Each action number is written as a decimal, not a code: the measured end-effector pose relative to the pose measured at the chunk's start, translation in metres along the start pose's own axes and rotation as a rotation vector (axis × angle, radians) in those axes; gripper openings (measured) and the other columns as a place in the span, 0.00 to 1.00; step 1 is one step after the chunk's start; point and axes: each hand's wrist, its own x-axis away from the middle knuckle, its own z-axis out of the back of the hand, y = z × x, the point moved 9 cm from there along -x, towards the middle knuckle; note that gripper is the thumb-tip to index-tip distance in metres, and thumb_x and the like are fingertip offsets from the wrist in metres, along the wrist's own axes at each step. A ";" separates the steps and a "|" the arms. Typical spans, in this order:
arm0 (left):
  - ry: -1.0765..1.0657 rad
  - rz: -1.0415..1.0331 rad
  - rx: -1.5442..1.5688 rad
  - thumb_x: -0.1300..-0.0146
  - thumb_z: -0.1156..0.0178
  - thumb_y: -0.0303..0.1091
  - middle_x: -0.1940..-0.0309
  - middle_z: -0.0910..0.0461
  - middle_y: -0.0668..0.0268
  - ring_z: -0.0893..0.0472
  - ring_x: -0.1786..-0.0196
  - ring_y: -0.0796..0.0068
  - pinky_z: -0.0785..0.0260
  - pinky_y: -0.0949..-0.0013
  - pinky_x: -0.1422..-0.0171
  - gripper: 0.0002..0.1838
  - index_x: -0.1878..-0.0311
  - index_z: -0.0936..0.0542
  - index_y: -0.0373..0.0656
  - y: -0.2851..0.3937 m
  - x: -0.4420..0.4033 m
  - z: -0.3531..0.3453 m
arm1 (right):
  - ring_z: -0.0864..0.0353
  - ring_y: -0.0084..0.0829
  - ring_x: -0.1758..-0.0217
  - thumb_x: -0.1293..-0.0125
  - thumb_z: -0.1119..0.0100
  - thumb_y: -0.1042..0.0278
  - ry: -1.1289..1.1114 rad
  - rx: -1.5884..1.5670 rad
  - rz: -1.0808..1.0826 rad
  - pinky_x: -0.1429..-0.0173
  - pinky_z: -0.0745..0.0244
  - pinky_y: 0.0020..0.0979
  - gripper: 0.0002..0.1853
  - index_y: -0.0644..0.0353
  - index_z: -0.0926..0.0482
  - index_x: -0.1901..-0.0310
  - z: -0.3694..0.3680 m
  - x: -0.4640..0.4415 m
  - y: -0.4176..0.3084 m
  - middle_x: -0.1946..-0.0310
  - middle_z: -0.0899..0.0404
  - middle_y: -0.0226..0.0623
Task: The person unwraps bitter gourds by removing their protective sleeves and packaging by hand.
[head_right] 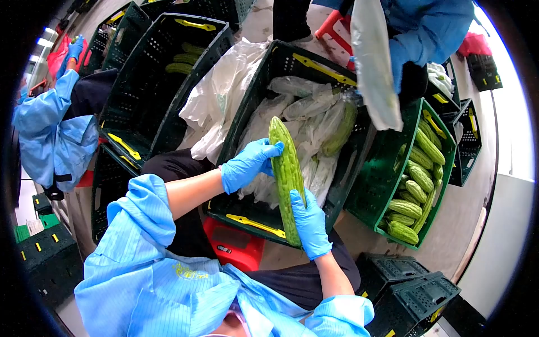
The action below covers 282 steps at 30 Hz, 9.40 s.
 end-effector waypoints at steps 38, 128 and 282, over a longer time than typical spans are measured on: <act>0.220 0.130 0.267 0.42 0.35 0.60 0.59 0.19 0.61 0.19 0.57 0.68 0.26 0.58 0.50 0.30 0.49 0.22 0.43 -0.023 0.037 0.027 | 0.21 0.22 0.73 0.24 0.57 0.45 -0.247 -0.225 -0.141 0.70 0.24 0.25 0.26 0.45 0.34 0.31 -0.041 -0.039 -0.016 0.61 0.17 0.37; -0.305 -0.375 0.793 0.29 0.48 0.48 0.61 0.16 0.62 0.18 0.65 0.69 0.21 0.61 0.56 0.22 0.43 0.21 0.42 0.193 0.036 0.110 | 0.21 0.51 0.45 0.43 0.33 0.51 0.423 0.898 -0.303 0.42 0.26 0.45 0.33 0.65 0.28 0.41 -0.020 -0.076 0.131 0.47 0.22 0.53; -0.282 -0.462 -0.940 0.35 0.42 0.49 0.72 0.18 0.48 0.19 0.68 0.47 0.28 0.51 0.62 0.19 0.64 0.16 0.40 -0.018 0.109 -0.049 | 0.20 0.37 0.45 0.43 0.43 0.81 0.648 -0.564 0.388 0.35 0.26 0.38 0.25 0.69 0.27 0.41 -0.016 0.142 -0.057 0.40 0.24 0.48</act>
